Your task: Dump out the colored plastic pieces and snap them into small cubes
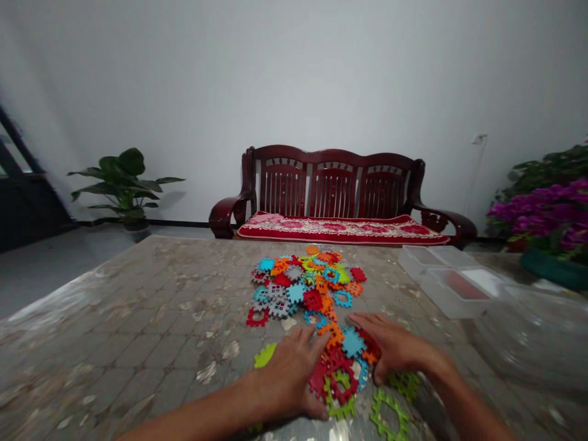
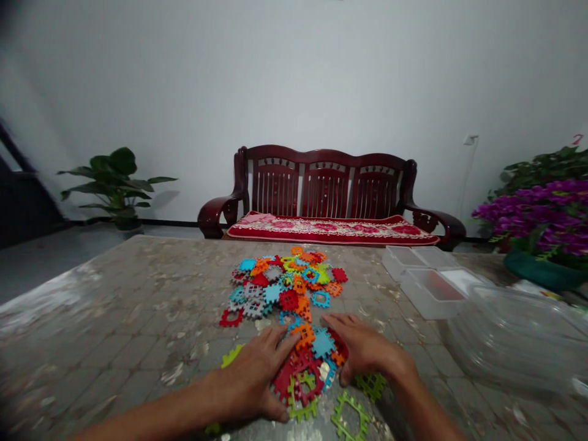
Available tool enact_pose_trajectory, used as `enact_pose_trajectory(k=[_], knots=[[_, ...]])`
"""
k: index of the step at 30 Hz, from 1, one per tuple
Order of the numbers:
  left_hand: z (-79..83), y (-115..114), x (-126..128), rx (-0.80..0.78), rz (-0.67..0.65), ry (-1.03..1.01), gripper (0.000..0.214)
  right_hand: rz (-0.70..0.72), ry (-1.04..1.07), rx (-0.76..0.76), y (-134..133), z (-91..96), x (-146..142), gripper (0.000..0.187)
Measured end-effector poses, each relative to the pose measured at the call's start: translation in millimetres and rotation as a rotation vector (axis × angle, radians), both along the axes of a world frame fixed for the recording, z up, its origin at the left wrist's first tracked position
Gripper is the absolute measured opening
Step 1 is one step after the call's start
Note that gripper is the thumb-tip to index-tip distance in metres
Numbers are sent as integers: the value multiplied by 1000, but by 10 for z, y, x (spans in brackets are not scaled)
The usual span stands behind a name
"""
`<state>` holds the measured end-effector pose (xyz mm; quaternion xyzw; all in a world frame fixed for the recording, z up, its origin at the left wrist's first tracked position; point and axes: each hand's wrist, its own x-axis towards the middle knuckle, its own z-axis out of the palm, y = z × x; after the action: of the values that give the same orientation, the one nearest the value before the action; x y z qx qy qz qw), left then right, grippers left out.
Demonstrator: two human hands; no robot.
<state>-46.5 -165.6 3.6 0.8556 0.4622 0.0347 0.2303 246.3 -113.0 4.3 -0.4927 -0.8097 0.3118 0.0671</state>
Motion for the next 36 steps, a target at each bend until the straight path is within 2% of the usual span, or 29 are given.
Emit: enact_pose_trajectory(k=[6, 10, 14, 17, 21, 26, 29, 32, 36], knots=[[-40, 119, 183, 97, 19, -70, 86, 87, 63, 153, -36, 0, -224, 101], [10, 252, 294, 143, 43, -76, 60, 1, 132, 216, 14, -32, -256, 83], [49, 393, 404, 121, 58, -163, 44, -80, 277, 221, 124, -151, -310, 74], [37, 476, 483, 125, 93, -307, 44, -123, 372, 211, 192, -190, -372, 70], [44, 586, 552, 105, 146, -478, 45, -157, 492, 165, 252, -107, -421, 64], [238, 860, 527, 126, 185, -605, 45, -255, 588, 139, 490, 133, -521, 62], [395, 1081, 442, 185, 202, -617, 55, -300, 605, 198, 714, 295, -670, 62], [516, 1258, 298, 274, 263, -546, 70, -261, 664, 198, 890, 429, -830, 66], [544, 1293, 4, 385, 365, -449, 75, -221, 716, 202, 963, 471, -895, 69]])
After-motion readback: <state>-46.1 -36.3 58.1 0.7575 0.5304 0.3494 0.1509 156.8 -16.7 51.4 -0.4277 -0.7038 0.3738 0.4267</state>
